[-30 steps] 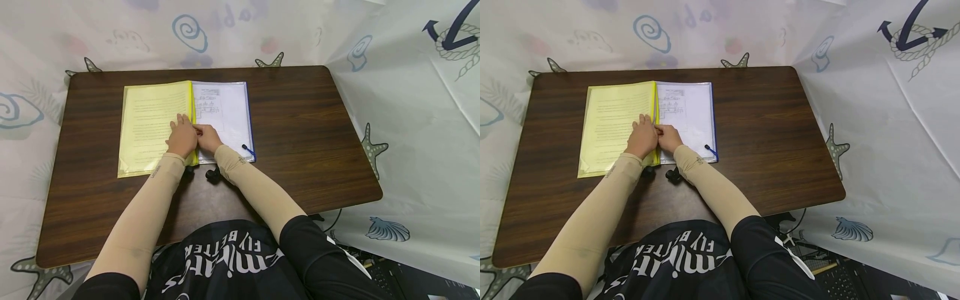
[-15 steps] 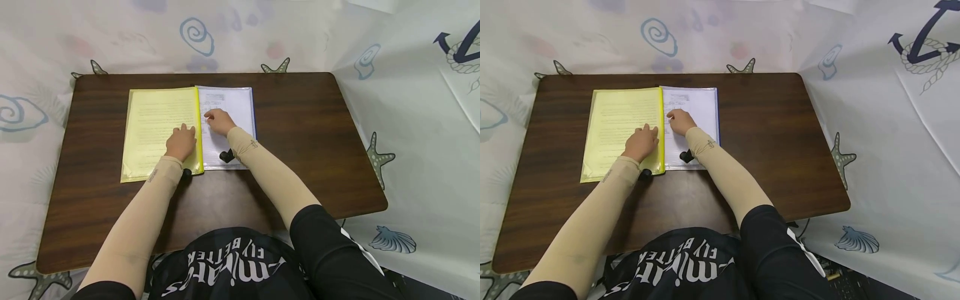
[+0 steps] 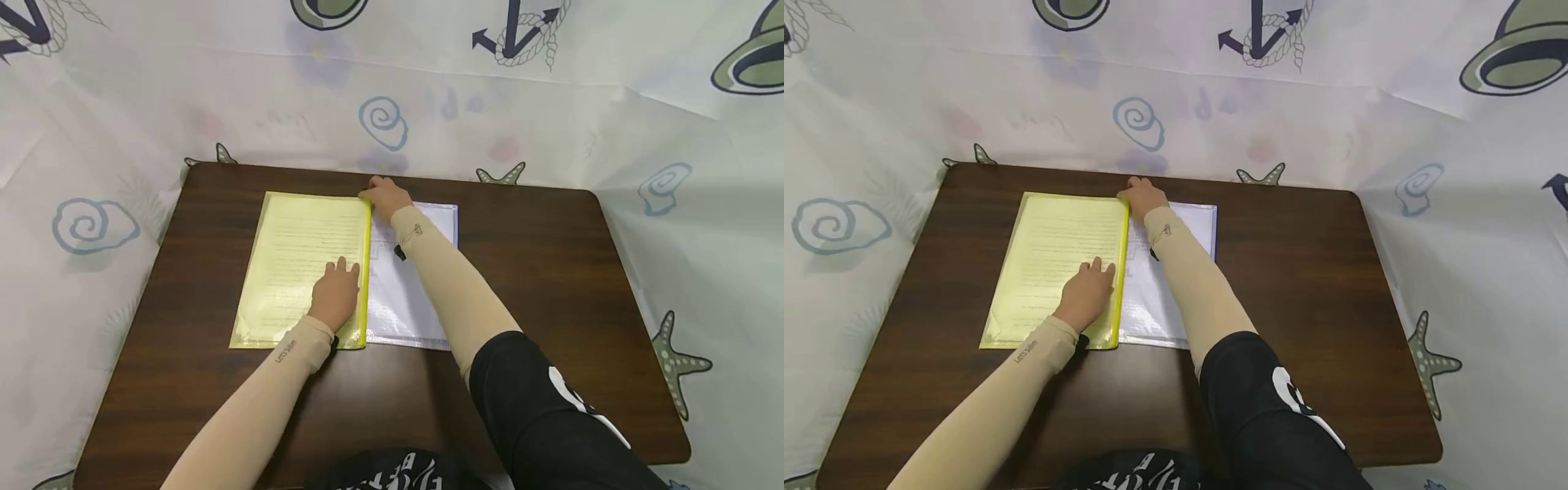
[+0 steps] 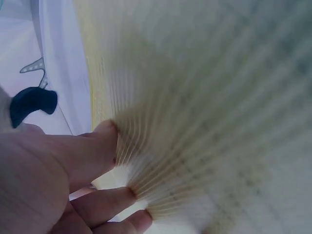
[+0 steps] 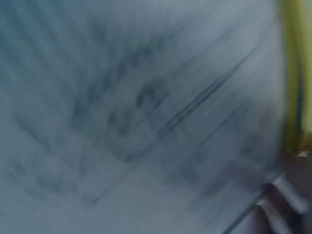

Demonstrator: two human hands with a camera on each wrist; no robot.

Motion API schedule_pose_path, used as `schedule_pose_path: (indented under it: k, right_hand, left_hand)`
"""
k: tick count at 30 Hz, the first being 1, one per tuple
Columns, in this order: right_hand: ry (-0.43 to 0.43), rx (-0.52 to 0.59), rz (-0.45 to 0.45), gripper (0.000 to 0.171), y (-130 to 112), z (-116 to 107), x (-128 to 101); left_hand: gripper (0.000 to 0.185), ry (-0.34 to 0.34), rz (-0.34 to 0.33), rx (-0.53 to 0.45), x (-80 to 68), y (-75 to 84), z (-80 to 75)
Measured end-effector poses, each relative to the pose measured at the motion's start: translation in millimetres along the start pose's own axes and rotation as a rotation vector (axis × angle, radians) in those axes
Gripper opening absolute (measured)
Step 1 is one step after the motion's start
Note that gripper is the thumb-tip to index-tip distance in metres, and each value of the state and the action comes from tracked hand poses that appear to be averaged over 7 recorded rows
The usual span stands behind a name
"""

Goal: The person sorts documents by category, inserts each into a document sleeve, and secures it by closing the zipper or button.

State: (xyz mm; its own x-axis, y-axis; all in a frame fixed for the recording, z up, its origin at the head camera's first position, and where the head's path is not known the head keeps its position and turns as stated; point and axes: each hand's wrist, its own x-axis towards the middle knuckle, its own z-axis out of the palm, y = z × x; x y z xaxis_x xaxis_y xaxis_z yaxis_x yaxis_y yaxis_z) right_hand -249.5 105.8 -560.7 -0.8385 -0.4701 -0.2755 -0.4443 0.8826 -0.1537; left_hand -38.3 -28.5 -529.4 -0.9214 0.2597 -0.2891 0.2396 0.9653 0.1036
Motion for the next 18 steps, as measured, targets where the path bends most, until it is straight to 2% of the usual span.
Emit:
schedule_pose_path:
  k: [4,6,9,11,14,18]
  right_hand:
    - [0.137,-0.196,-0.141,0.027,14.4,0.3,-7.3]
    - [0.177,-0.268,-0.173,0.024,14.7,-7.1,-11.2]
    - [0.164,-0.340,-0.193,0.029,5.1,-18.0,-15.4]
    - [0.136,-0.345,-0.165,0.031,-4.5,-20.5,-17.2]
    - [0.128,-0.252,-0.063,0.032,-15.3,-15.4,-19.2]
    - [0.115,0.075,0.070,0.034,-15.8,4.8,-24.8]
  left_hand:
    - [0.048,-0.002,0.013,0.059,-5.6,10.7,-4.4]
    - [0.046,-0.016,0.007,0.059,-4.7,12.5,-8.9]
    - [0.044,-0.045,-0.006,0.066,-0.9,11.8,-14.6]
    - [0.044,-0.083,-0.022,0.064,1.8,10.8,-17.4]
    - [0.043,-0.128,-0.046,0.031,6.5,10.9,-20.2]
    - [0.043,-0.184,-0.059,0.015,8.6,16.5,-21.2]
